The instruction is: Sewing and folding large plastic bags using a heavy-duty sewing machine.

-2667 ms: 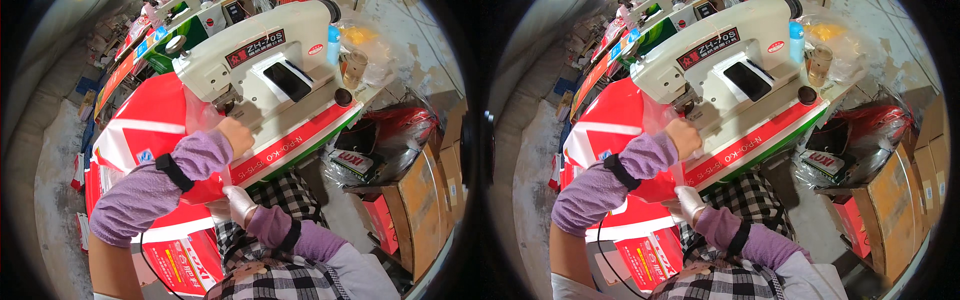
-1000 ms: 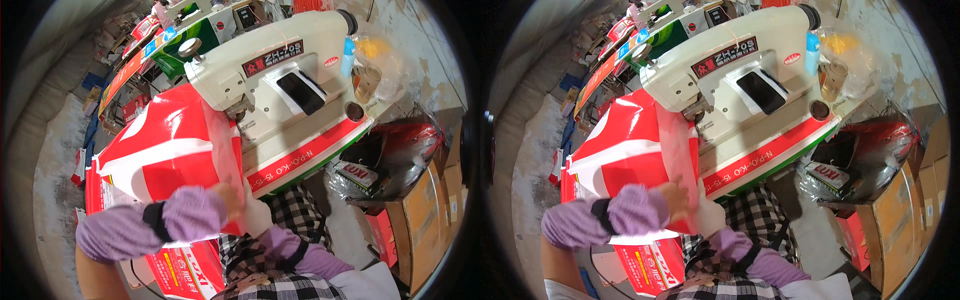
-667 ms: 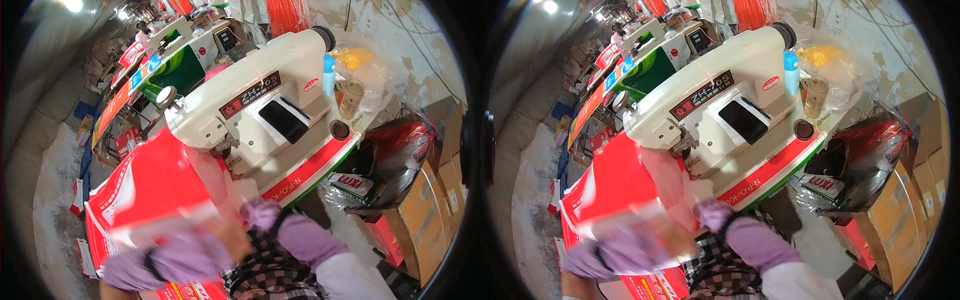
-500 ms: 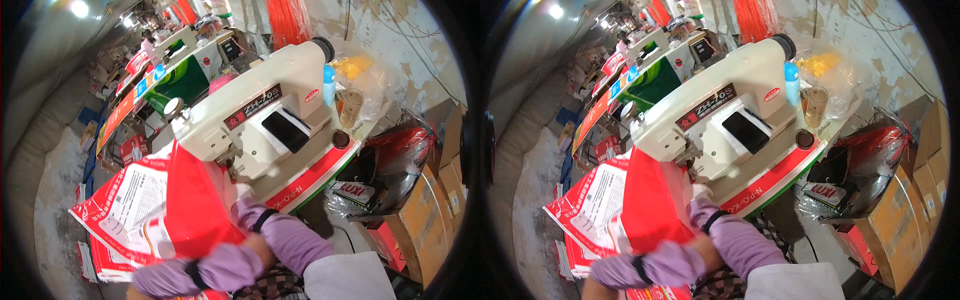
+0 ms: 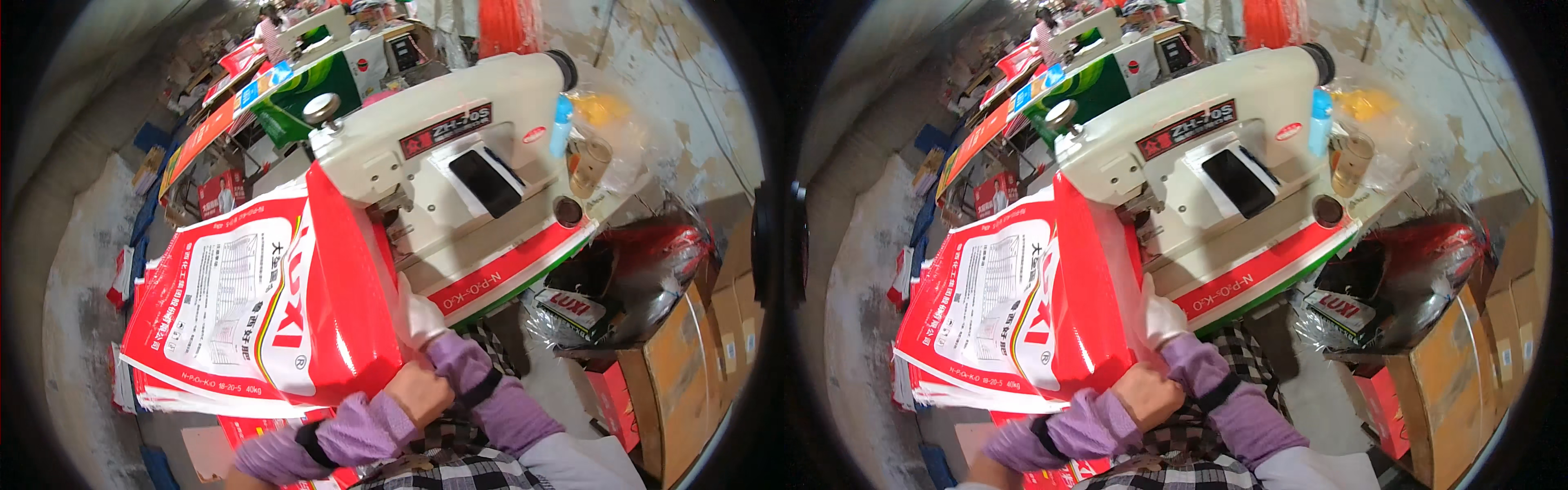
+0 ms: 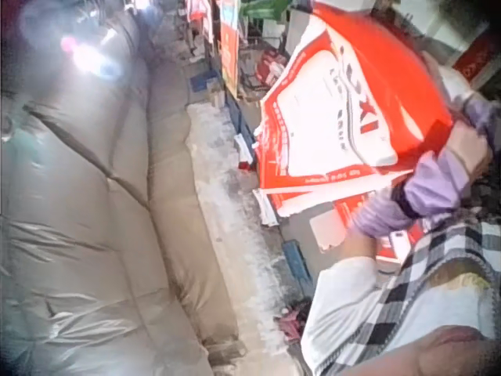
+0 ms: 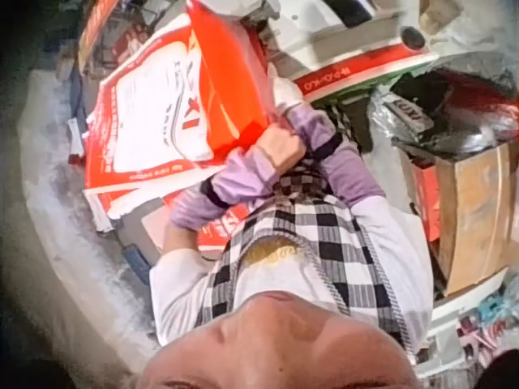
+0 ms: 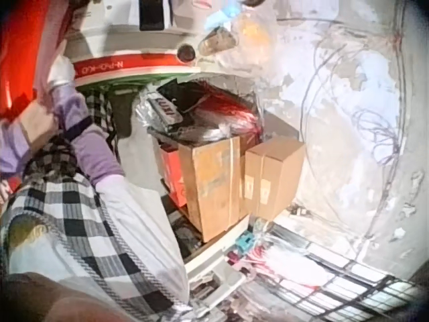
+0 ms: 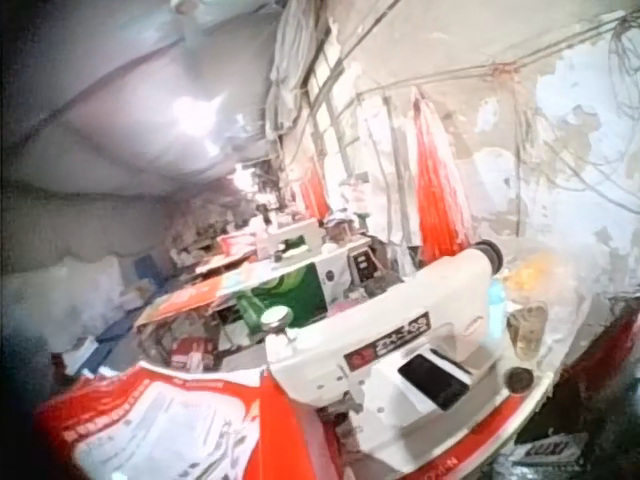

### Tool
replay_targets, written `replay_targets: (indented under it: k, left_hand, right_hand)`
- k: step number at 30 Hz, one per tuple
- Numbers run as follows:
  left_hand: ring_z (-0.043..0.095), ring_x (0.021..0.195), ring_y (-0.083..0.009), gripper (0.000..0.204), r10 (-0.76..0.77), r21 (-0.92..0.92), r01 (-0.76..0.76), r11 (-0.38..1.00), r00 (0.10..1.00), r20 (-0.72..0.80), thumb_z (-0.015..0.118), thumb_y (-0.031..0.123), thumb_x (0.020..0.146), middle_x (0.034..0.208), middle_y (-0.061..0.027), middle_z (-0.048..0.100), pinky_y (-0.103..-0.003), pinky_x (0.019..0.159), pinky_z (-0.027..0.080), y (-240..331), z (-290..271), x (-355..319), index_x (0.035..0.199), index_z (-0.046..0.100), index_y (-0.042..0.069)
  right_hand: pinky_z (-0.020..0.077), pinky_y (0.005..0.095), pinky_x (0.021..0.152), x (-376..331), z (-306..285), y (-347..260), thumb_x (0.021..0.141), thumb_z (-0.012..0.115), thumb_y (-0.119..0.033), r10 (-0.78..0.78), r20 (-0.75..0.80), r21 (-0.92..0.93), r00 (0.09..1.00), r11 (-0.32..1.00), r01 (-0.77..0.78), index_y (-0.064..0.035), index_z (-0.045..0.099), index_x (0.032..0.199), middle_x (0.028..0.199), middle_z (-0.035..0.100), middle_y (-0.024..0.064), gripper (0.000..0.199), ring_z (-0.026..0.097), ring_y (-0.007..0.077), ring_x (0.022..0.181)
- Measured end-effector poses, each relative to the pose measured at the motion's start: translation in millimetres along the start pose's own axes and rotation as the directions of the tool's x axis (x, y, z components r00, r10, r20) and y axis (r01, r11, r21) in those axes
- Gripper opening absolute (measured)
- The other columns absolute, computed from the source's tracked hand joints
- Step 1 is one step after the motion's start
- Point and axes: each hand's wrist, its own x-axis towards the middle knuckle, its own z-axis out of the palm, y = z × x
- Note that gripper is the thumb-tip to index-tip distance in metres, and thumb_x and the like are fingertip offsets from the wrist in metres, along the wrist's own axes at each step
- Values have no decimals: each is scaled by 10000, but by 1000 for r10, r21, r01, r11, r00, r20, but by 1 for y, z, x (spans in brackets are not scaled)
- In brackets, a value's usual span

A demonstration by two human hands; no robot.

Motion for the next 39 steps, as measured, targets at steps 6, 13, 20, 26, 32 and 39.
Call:
replay_targets:
  k: [6, 13, 20, 26, 32, 39]
  left_hand:
    - [632, 692, -260, 102, 151, 200, -187, 962, 972, 179, 696, 187, 769, 711, -107, 637, -371, 614, 495, -134, -103, -2, 795, 697, 88]
    - [588, 900, -332, 303, -50, 292, -18, 956, 973, 225, 611, 206, 820, 928, -275, 563, -412, 758, 457, -82, -45, -29, 1116, 591, 142]
    - [529, 1165, -329, 654, -239, -342, 104, 934, 892, -383, 633, 109, 768, 1310, -199, 480, -430, 1020, 380, -114, -67, -68, 1379, 401, 92]
    - [503, 1145, -385, 591, -462, 123, 808, 576, 446, -766, 643, -5, 643, 1232, -193, 513, -435, 995, 372, -453, -114, -148, 1217, 521, 70]
    - [607, 849, -365, 160, -514, 66, 944, 325, 234, -825, 640, 97, 641, 851, -182, 638, -459, 744, 498, -541, -145, -218, 789, 675, 48]
    - [605, 801, -325, 193, 138, 435, 790, 433, 419, -898, 640, 10, 646, 816, -135, 637, -424, 776, 485, -381, -218, -294, 836, 643, 43]
  right_hand:
    - [488, 427, 423, -54, 3, 26, 812, 531, -208, -212, 36, -422, 977, 883, 207, 24, 106, 1469, 586, 626, 137, 816, 630, 284, 494]
    - [533, 405, 563, 81, 12, -3, 816, 557, -170, -74, -25, -510, 997, 859, 51, -73, 646, 991, 730, 691, 108, 219, 691, 280, 685]
    - [498, 387, 498, 97, 47, 20, 786, 572, -234, -35, -88, -474, 996, 880, -11, -147, 693, 797, 657, 667, 63, 149, 665, 274, 599]
    - [450, 454, 479, 58, 24, 26, 796, 574, -248, -352, -278, -324, 894, 910, 258, -105, 684, 1029, 669, 640, 115, 295, 615, 308, 570]
    - [507, 413, 733, 32, -82, -68, 885, 603, -313, -346, -288, 236, 893, 878, 416, -42, 646, 1060, 907, 664, 182, 325, 643, 338, 836]
    - [424, 425, 913, -10, -95, -74, 862, 610, -244, -724, -248, 9, 643, 662, 749, -89, 639, 1101, 1180, 598, 130, 287, 541, 314, 1092]
